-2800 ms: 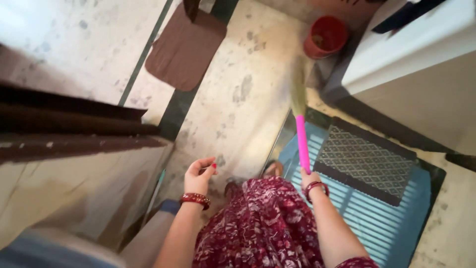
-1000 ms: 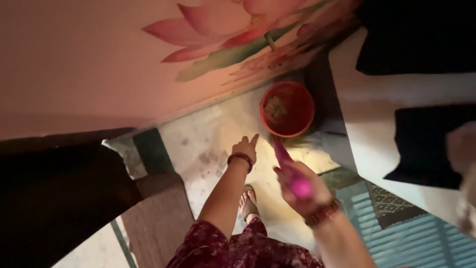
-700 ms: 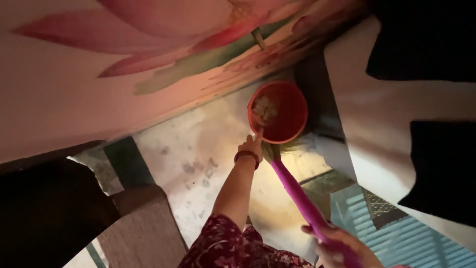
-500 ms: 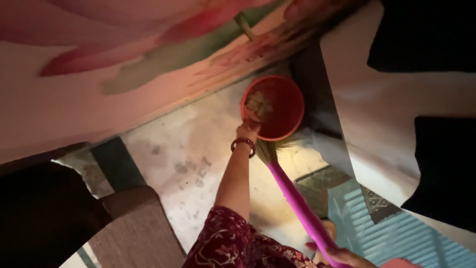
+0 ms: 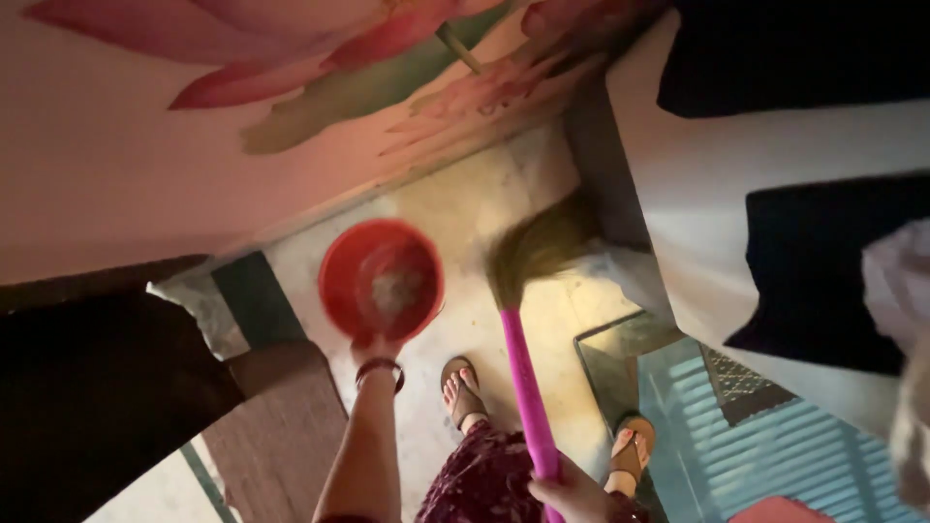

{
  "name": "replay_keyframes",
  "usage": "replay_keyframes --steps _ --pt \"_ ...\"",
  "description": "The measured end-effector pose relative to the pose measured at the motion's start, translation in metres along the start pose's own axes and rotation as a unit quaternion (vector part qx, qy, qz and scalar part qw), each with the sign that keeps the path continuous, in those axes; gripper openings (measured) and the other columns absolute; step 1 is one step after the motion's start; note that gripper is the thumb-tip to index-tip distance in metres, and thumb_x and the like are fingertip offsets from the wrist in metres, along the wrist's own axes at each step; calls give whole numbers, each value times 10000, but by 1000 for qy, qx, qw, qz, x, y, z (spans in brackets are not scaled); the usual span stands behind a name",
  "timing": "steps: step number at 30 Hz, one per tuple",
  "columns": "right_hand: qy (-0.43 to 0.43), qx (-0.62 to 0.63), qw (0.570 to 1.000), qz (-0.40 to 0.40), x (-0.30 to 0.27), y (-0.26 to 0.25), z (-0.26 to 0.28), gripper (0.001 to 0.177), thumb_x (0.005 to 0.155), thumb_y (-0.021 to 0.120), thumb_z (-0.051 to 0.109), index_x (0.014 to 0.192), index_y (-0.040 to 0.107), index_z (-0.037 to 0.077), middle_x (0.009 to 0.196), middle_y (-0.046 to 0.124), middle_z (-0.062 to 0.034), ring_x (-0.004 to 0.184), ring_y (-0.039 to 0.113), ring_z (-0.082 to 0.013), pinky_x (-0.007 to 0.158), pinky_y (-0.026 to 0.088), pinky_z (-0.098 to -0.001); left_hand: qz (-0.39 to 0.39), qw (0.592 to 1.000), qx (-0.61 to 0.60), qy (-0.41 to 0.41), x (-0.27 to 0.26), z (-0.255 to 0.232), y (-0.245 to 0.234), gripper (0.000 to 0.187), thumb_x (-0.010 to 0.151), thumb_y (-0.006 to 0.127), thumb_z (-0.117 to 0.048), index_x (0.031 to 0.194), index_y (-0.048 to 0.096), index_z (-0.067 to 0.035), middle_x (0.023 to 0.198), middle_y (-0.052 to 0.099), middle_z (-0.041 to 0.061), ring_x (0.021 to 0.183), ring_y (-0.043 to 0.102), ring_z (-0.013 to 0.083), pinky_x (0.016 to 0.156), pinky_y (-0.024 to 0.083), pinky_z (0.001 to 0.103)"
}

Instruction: Sweep the floor and stairs using a broom and dustpan.

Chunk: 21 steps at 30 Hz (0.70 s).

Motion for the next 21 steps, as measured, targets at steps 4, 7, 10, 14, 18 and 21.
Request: replay_keyframes --steps 4,7,10,14,18,21 --pt "46 -64 997 -6 -63 54 130 339 917 654 219 1214 549 94 741 614 -96 624 613 -223 603 515 -397 -57 943 326 -43 -57 27 -81 451 940 657 -273 1242 648 62 1093 734 204 928 712 342 735 581 453" --pt "-2 -165 986 3 -60 55 132 337 913 642 279 1168 567 72 787 663 -79 723 647 -204 688 538 -384 -77 881 463 -53 -81 86 -101 523 970 605 -402 1232 669 46 1093 746 266 957 725 375 775 559 475" --pt "-83 -290 953 -10 -69 45 121 390 901 681 313 1133 595 12 847 680 -65 822 669 -181 765 557 -361 -41 848 524 -75 -142 141 -71 543 959 614 -418 1301 627 3 1200 713 266 1082 697 389 904 547 495" --pt "-60 -373 923 -66 -127 23 139 431 878 671 376 1167 576 70 861 697 -44 865 707 -173 819 550 -328 43 829 551 -87 -214 217 -17 550 973 602 -418 1361 607 -27 1296 686 247 1186 671 388 1011 530 496" --pt "-5 -305 952 -34 -120 -39 106 437 867 650 342 1198 529 84 855 692 -49 815 730 -213 774 582 -356 132 785 600 -73 -248 279 36 540 969 595 -390 1376 582 -36 1332 652 234 1209 644 372 1022 514 477" --pt "-163 -380 910 -36 -116 -74 85 361 900 725 294 1156 610 66 849 706 -55 819 733 -180 746 571 -330 200 740 638 -66 -277 319 65 535 965 590 -369 1388 564 -42 1359 627 224 1226 623 359 1030 501 462"
Point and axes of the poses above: each hand's wrist, its own x-axis towards the middle knuckle, its own y-axis out of the palm, z = x × y, the point moved 4 cm from there along x, towards the middle knuckle
